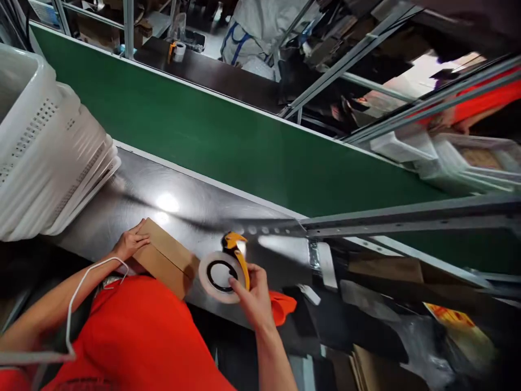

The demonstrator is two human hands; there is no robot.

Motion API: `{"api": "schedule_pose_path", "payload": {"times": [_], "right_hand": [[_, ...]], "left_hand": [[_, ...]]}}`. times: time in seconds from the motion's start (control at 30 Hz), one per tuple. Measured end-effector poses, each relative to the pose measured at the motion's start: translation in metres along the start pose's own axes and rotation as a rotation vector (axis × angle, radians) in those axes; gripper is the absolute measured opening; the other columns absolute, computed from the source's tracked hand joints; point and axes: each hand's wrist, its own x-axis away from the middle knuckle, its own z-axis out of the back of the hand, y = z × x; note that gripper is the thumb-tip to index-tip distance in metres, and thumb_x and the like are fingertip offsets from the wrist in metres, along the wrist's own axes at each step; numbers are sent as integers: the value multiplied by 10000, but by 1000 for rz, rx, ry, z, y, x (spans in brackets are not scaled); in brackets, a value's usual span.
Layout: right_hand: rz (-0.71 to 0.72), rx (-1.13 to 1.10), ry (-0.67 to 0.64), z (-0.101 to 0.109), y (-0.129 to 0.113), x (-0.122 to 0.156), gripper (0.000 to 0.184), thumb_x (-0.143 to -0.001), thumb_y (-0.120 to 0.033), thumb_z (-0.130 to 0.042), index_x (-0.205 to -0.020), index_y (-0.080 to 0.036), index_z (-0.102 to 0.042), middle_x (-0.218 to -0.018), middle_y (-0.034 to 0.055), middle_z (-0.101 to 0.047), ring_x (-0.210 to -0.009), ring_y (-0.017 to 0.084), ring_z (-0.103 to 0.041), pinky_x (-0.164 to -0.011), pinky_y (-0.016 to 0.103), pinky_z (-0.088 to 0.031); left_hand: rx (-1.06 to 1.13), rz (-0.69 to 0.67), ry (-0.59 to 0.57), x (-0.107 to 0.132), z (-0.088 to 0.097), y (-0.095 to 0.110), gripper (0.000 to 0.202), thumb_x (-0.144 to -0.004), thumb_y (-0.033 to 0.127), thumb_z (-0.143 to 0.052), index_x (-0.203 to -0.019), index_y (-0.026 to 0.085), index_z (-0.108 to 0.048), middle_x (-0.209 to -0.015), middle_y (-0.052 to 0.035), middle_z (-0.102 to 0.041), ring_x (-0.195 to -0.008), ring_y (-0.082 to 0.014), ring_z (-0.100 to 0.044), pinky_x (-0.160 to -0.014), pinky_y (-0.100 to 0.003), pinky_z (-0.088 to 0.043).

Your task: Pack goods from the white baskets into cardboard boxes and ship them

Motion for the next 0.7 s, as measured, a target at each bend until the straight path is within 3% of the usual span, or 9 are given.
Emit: {"api": "schedule_pose_path", "payload": {"times": [0.07, 0.13, 0.2, 0.33, 0.47, 0.5, 0.53, 0.6, 0.7], "right_hand": [[347, -15, -109, -18, -25, 21, 542, -863, -378, -643, -1378, -237, -548, -1452, 169, -639, -1306, 336, -659, -1081, 517, -577], [668, 116, -258, -44, -49, 32, 604, -864, -266, -608, -1468, -262, -595, -1503, 157, -615, -1315, 349, -643, -1084, 548, -568], [813, 317, -345, -68, -63, 35, 684, -833, -175, -588, -1502, -303, -639, -1468, 138, -645, -1235, 347, -667, -1029, 545, -592], [888, 483, -261, -86, -59, 34, 739, -812, -115, -601, -1525, -297, -656, -1443, 146, -647, -1197, 338, -665, -970, 503, -621], [931, 461, -242, -80, -46, 35, 747, -845, -87, -581, -1554, -318, -625, -1445, 149, -636, -1222, 334, -662, -957, 495, -630], [921, 459, -254, -79, -45, 35, 748, -853, -79, -574, -1557, -329, -620, -1454, 145, -633, -1229, 333, -661, -962, 499, -630], [919, 455, -265, -79, -44, 36, 744, -860, -76, -570, -1556, -333, -618, -1458, 142, -632, -1235, 334, -662, -964, 507, -632], [930, 446, -274, -80, -44, 37, 721, -875, -83, -566, -1552, -325, -616, -1456, 146, -628, -1248, 343, -662, -963, 531, -640], [956, 436, -266, -80, -42, 36, 737, -890, -92, -556, -1586, -333, -572, -1446, 150, -621, -1220, 347, -682, -938, 544, -659]], "left_hand": [[2, 28, -4, -1, 4, 4, 323, -1031, 386, -627, -1128, 206, -877, -1589, -103, -632, -1214, -268, -783, -1102, -413, -623], [-4, 52, -11, -3, 7, 6, 331, -1034, 384, -619, -1128, 197, -876, -1560, -100, -662, -1254, -267, -764, -1134, -413, -600], [-11, 76, -15, -5, 9, 7, 327, -1027, 385, -620, -1107, 205, -880, -1519, -87, -699, -1282, -265, -750, -1144, -410, -593], [17, 90, -12, -8, 12, 15, 314, -999, 376, -632, -1052, 198, -885, -1504, -100, -714, -1305, -288, -731, -1142, -439, -591], [235, 225, 91, -3, 9, 40, 307, -945, 448, -699, -1017, 208, -876, -1657, -130, -568, -1599, -380, -424, -1313, -594, -388], [336, 293, 85, 0, 6, 48, 370, -955, 498, -683, -1070, 195, -862, -1635, -159, -585, -1579, -381, -447, -1294, -602, -407], [437, 360, 53, 3, 1, 56, 463, -974, 564, -642, -1125, 174, -841, -1554, -194, -648, -1495, -375, -547, -1230, -593, -482], [588, 458, -50, 10, -10, 72, 667, -1007, 706, -504, -1163, 134, -809, -1246, -205, -796, -1158, -331, -760, -977, -519, -642], [856, 583, -220, 19, -23, 89, 781, -955, 840, -467, -1090, 148, -803, -967, -133, -820, -824, -244, -781, -701, -364, -638]]}}
